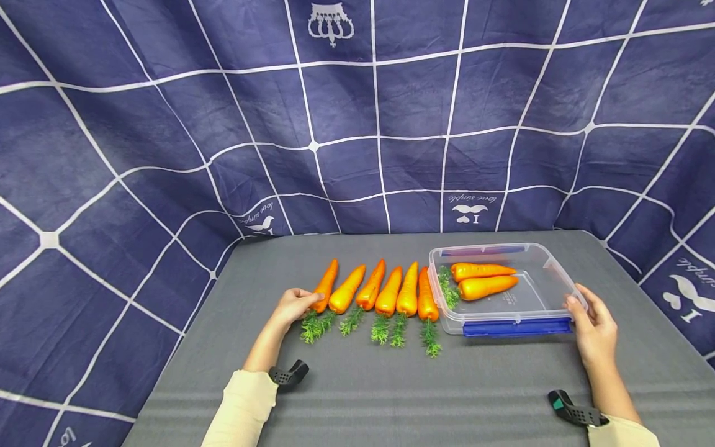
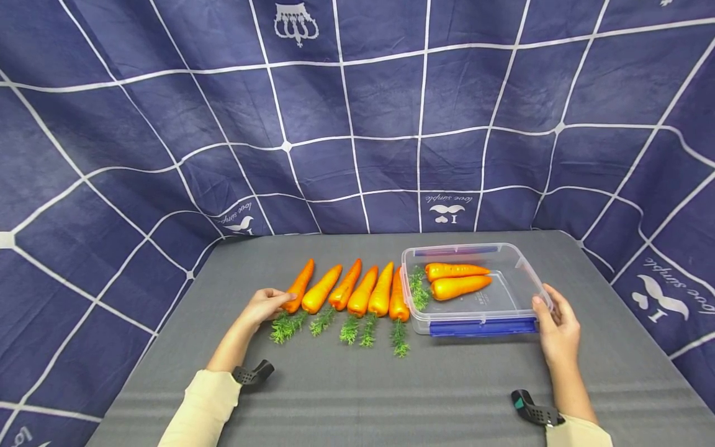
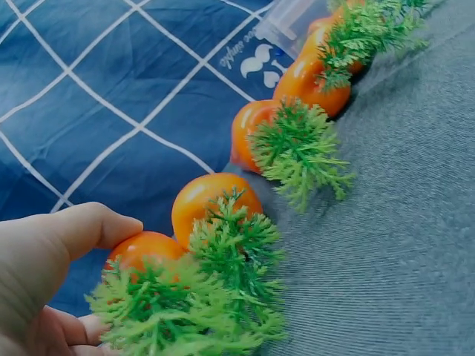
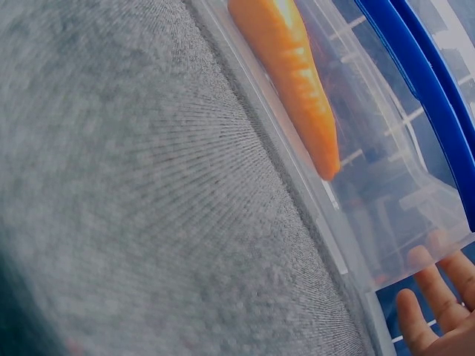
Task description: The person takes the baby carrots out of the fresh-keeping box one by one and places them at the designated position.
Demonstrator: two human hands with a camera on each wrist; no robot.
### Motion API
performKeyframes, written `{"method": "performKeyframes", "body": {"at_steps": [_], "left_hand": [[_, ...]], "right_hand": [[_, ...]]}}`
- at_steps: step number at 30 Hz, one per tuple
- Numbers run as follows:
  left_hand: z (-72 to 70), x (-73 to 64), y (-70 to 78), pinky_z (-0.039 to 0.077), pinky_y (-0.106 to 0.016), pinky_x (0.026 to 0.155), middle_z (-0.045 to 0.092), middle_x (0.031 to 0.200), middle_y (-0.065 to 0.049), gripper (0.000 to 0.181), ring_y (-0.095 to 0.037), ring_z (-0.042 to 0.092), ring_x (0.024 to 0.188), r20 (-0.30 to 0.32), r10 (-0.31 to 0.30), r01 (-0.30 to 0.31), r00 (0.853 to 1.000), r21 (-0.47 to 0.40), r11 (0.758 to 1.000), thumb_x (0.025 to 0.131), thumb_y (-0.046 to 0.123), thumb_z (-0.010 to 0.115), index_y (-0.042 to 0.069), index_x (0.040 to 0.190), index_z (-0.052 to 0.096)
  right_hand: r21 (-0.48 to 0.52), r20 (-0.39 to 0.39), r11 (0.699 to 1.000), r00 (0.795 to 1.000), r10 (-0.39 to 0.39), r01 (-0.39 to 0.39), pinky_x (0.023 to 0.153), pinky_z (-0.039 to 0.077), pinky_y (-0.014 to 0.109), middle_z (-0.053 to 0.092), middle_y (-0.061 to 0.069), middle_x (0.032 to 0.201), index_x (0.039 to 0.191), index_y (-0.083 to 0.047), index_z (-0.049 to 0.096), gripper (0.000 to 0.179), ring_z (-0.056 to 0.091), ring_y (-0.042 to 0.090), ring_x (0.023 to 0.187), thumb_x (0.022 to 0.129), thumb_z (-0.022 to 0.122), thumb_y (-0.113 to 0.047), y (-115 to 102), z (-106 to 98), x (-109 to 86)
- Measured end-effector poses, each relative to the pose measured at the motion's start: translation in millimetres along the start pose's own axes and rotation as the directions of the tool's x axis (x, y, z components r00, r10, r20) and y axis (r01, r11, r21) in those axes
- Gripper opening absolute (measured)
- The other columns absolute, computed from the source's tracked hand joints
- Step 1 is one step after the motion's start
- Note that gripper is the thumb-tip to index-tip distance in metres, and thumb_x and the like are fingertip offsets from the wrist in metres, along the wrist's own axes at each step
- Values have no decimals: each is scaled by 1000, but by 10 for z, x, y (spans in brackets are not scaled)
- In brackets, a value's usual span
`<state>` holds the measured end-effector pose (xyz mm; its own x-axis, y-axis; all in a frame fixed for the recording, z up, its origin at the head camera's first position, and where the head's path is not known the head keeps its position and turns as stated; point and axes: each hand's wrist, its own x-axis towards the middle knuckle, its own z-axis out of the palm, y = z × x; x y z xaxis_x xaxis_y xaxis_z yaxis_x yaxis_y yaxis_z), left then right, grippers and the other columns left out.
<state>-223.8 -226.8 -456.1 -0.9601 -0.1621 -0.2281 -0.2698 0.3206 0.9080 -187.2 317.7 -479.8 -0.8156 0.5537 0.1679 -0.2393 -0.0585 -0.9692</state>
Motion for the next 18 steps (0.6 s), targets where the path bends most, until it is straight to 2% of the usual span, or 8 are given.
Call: {"method": "performKeyframes", "body": {"at_steps": [7,11,18], "left_hand": [[54,-7,9,39,-18,50,50,65,1,30,-7,44,54,39,14,-14,999,11,1000,82,20,75,-5,93,61],[59,-9,17,36,-19,49,48,65,1,31,-7,42,52,41,11,-11,999,20,1000,83,20,75,-5,93,60],[54,-35,27,43,-22,56,55,74,-3,35,-12,50,62,30,19,-23,999,125,992,82,25,75,-5,95,63]], "right_hand": [[-6,-1,1000,1000,-13,13,59,43,7,71,-18,84,118,-18,68,33,65,-5,72,93,59,3,-12,19,-11],[-15,-3,1000,1000,-25,25,58,43,7,71,-18,83,118,-17,68,33,64,-5,71,93,59,3,-12,24,-12],[-18,1,999,999,-39,39,58,43,7,71,-17,83,120,-15,68,33,65,-4,71,93,59,3,-2,21,-11]]}}
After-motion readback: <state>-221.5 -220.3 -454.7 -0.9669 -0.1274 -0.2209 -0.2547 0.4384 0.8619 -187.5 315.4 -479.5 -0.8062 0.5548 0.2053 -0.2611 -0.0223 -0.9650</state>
